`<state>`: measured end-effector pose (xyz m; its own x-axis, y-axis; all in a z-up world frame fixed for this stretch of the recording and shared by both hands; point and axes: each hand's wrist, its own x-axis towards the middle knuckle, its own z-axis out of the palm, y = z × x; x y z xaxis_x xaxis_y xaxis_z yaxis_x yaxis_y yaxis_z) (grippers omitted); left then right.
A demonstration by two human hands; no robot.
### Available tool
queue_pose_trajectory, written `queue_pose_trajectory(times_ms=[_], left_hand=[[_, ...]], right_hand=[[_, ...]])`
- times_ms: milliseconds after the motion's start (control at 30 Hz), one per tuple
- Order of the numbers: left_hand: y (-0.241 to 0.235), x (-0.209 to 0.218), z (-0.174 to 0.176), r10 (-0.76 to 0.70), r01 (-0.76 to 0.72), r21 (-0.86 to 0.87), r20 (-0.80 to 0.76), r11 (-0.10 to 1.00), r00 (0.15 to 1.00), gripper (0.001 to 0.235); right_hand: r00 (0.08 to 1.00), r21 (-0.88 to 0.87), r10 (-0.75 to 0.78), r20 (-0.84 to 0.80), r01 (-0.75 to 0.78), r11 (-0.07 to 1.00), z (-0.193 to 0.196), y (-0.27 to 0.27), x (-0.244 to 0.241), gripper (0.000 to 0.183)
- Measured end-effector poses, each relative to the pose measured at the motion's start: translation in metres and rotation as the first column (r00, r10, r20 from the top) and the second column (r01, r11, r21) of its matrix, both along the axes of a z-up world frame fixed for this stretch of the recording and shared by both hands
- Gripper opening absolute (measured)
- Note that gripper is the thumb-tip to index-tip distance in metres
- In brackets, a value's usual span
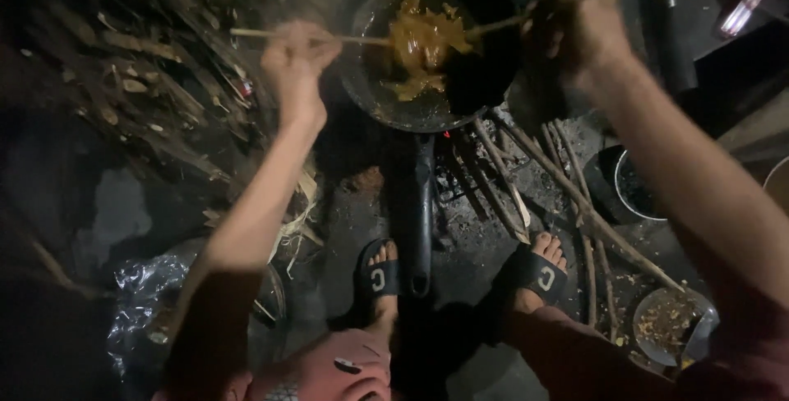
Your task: Stirring and cooking ginger snacks in a pan over an open wood fire.
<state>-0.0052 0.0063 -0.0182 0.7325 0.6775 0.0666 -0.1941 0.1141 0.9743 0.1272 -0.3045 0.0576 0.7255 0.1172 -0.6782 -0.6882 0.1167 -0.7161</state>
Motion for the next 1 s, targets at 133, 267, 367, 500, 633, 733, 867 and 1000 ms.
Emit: queue_pose_trajectory(times_ms=[133, 267, 367, 500, 633, 733, 867, 1000], left_hand=[[0.013, -0.007, 0.029, -0.05, 0.064, -0.11, 0.13, 0.992, 0.99, 0.015], [0.021, -0.007, 0.028, -0.016, 0.001, 0.188, 0.079, 0.982, 0.997, 0.023], [0.02, 0.0, 0.008, 0.085, -0.064, 0.33, -0.05, 0.942, 0.995, 0.025], [-0.007, 0.01, -0.007, 0.073, -0.066, 0.064, -0.125, 0.996, 0.989, 0.021], [-0.009, 0.001, -0.001, -0.008, 0.007, -0.007, -0.045, 1.0, 0.999, 0.021], [0.0, -0.009, 0.018, -0.048, 0.043, -0.113, -0.044, 0.993, 0.998, 0.022], [0.01, -0.015, 0.036, -0.082, 0.087, -0.041, 0.111, 0.995, 0.99, 0.018], [0.009, -0.013, 0.04, -0.037, 0.013, 0.344, 0.063, 0.939, 0.997, 0.023]], right_hand=[[0.965, 0.155, 0.139, 0.224, -0.176, 0.972, -0.028, -0.029, 0.04, 0.024], [0.889, -0.031, 0.152, 0.433, -0.154, 0.988, -0.016, -0.037, 0.032, 0.018], [0.858, -0.159, 0.138, 0.495, -0.067, 0.985, -0.047, -0.037, 0.042, 0.019], [0.839, -0.182, 0.149, 0.524, -0.061, 0.981, -0.112, -0.032, 0.053, 0.01], [0.962, -0.073, 0.078, 0.262, -0.061, 0.995, -0.052, -0.014, 0.026, 0.01], [0.988, -0.129, 0.106, 0.113, -0.091, 0.987, -0.007, -0.016, 0.009, 0.022], [0.947, 0.046, 0.13, 0.292, -0.15, 0.988, -0.005, -0.028, 0.022, 0.018], [0.877, -0.124, 0.175, 0.447, -0.133, 0.983, 0.002, -0.029, 0.023, 0.03]])
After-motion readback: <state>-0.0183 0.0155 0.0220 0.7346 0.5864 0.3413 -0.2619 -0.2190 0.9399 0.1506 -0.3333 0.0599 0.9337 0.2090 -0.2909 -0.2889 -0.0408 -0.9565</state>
